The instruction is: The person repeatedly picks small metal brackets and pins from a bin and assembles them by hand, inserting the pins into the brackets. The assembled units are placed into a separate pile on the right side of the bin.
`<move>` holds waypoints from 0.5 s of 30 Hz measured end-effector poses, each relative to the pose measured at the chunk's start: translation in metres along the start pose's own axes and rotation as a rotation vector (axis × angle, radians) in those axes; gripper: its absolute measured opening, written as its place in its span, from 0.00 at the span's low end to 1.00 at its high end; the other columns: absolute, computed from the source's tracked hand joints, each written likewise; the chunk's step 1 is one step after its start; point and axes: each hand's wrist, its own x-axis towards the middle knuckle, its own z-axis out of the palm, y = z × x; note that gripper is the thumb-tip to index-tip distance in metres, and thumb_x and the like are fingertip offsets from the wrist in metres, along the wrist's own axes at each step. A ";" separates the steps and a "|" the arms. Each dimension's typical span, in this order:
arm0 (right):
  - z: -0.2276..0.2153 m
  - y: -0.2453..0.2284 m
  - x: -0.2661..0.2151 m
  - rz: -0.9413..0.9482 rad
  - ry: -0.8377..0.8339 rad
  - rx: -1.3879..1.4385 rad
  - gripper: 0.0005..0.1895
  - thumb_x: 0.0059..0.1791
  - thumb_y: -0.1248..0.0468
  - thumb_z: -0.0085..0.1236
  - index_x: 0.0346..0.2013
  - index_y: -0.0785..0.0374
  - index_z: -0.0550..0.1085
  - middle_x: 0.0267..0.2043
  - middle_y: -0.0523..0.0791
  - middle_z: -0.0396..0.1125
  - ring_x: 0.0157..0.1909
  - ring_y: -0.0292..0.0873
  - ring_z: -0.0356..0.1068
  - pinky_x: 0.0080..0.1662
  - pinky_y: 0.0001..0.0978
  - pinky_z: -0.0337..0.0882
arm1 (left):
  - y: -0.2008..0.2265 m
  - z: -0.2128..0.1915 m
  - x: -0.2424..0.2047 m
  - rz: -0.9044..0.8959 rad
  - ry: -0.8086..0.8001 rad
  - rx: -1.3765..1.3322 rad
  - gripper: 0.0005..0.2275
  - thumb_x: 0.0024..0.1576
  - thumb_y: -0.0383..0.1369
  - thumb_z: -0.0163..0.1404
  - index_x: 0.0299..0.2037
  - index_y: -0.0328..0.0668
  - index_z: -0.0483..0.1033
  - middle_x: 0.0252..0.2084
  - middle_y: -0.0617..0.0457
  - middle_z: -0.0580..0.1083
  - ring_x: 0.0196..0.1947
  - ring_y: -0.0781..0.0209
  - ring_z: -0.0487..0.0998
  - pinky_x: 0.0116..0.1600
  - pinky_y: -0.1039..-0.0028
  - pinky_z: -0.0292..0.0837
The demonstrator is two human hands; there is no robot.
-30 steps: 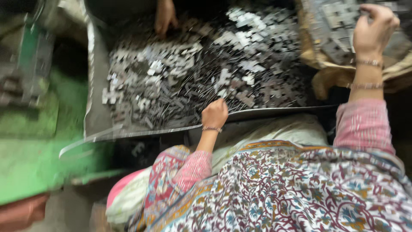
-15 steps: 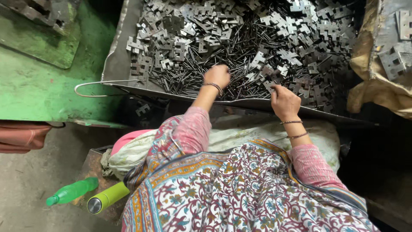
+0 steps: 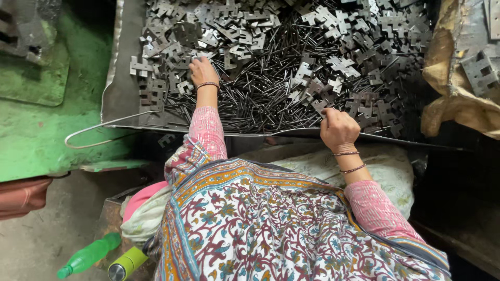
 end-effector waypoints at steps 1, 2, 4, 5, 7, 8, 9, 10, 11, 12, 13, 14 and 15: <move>-0.001 -0.001 0.001 0.001 -0.006 -0.005 0.05 0.48 0.66 0.57 0.37 0.54 0.77 0.33 0.41 0.72 0.34 0.45 0.71 0.36 0.37 0.71 | 0.004 0.004 0.002 -0.014 0.043 0.036 0.12 0.57 0.27 0.52 0.50 0.42 0.71 0.48 0.40 0.73 0.52 0.41 0.72 0.49 0.58 0.76; -0.002 -0.002 0.001 0.004 -0.003 0.001 0.05 0.47 0.66 0.57 0.37 0.54 0.77 0.33 0.41 0.72 0.34 0.45 0.71 0.36 0.37 0.70 | 0.006 0.006 0.002 -0.027 0.086 0.071 0.11 0.58 0.27 0.53 0.51 0.43 0.71 0.48 0.40 0.73 0.52 0.42 0.72 0.47 0.57 0.76; -0.002 -0.001 0.005 0.002 0.001 0.013 0.05 0.47 0.67 0.57 0.36 0.54 0.77 0.34 0.40 0.72 0.34 0.45 0.71 0.36 0.36 0.70 | 0.005 0.003 0.008 -0.003 -0.012 0.039 0.14 0.56 0.23 0.54 0.52 0.41 0.70 0.50 0.41 0.73 0.54 0.42 0.72 0.53 0.59 0.76; -0.003 -0.002 0.005 0.001 -0.006 0.007 0.05 0.47 0.67 0.57 0.36 0.54 0.76 0.33 0.40 0.71 0.33 0.45 0.70 0.36 0.36 0.70 | 0.002 0.000 0.009 0.008 -0.061 0.028 0.16 0.55 0.22 0.54 0.53 0.41 0.70 0.51 0.41 0.73 0.55 0.43 0.72 0.55 0.60 0.75; -0.004 -0.002 0.006 0.000 -0.016 -0.003 0.04 0.47 0.66 0.57 0.35 0.55 0.76 0.32 0.40 0.71 0.33 0.45 0.70 0.35 0.36 0.70 | -0.002 -0.008 0.002 0.020 0.005 -0.124 0.17 0.53 0.22 0.55 0.52 0.40 0.70 0.50 0.43 0.74 0.54 0.41 0.72 0.54 0.58 0.74; -0.005 -0.002 0.006 0.000 -0.011 -0.004 0.04 0.47 0.66 0.57 0.35 0.55 0.75 0.32 0.40 0.70 0.33 0.45 0.70 0.35 0.36 0.69 | -0.003 -0.014 -0.001 0.027 0.041 -0.199 0.17 0.52 0.21 0.55 0.52 0.40 0.70 0.50 0.44 0.75 0.54 0.41 0.72 0.54 0.57 0.74; -0.005 -0.002 0.006 -0.002 -0.006 -0.004 0.03 0.47 0.66 0.57 0.35 0.54 0.75 0.32 0.41 0.70 0.33 0.45 0.70 0.35 0.36 0.69 | -0.002 -0.020 -0.005 0.005 -0.006 -0.235 0.17 0.49 0.21 0.55 0.50 0.38 0.72 0.49 0.43 0.75 0.53 0.41 0.72 0.53 0.57 0.73; -0.005 -0.002 0.005 -0.003 -0.001 -0.004 0.03 0.47 0.66 0.57 0.35 0.54 0.75 0.32 0.41 0.70 0.33 0.45 0.70 0.35 0.37 0.69 | 0.003 -0.026 -0.009 -0.016 -0.052 -0.271 0.17 0.47 0.21 0.54 0.48 0.37 0.73 0.48 0.42 0.75 0.52 0.41 0.72 0.53 0.57 0.72; -0.005 -0.002 0.005 -0.004 -0.003 -0.004 0.03 0.47 0.66 0.57 0.35 0.54 0.75 0.32 0.41 0.70 0.33 0.45 0.69 0.35 0.37 0.69 | 0.010 -0.032 -0.013 -0.039 -0.098 -0.309 0.17 0.45 0.21 0.54 0.46 0.36 0.75 0.47 0.41 0.75 0.52 0.41 0.72 0.53 0.57 0.71; -0.006 -0.002 0.005 -0.004 -0.006 -0.004 0.03 0.48 0.66 0.57 0.35 0.54 0.75 0.32 0.41 0.69 0.33 0.45 0.69 0.35 0.37 0.69 | 0.019 -0.039 -0.018 0.027 -0.090 -0.371 0.13 0.47 0.22 0.52 0.43 0.39 0.78 0.45 0.40 0.76 0.51 0.41 0.73 0.55 0.56 0.71; -0.006 -0.002 0.004 -0.007 -0.007 -0.005 0.03 0.48 0.66 0.57 0.35 0.54 0.75 0.32 0.41 0.69 0.33 0.45 0.69 0.36 0.37 0.69 | 0.030 -0.046 -0.025 0.093 -0.079 -0.434 0.10 0.49 0.23 0.51 0.40 0.42 0.81 0.44 0.40 0.77 0.50 0.41 0.75 0.57 0.56 0.71; -0.006 -0.002 0.003 -0.005 -0.006 -0.001 0.02 0.48 0.66 0.57 0.35 0.54 0.75 0.31 0.41 0.69 0.33 0.45 0.69 0.35 0.37 0.69 | 0.042 -0.052 -0.032 0.159 -0.068 -0.497 0.10 0.52 0.24 0.50 0.37 0.45 0.84 0.42 0.40 0.78 0.48 0.41 0.76 0.58 0.55 0.71; -0.007 -0.002 0.003 -0.004 -0.002 0.000 0.02 0.48 0.66 0.57 0.35 0.54 0.75 0.31 0.41 0.69 0.33 0.45 0.69 0.35 0.37 0.69 | 0.056 -0.059 -0.041 0.266 0.026 -0.556 0.10 0.49 0.23 0.49 0.37 0.42 0.82 0.40 0.38 0.78 0.45 0.39 0.76 0.55 0.54 0.71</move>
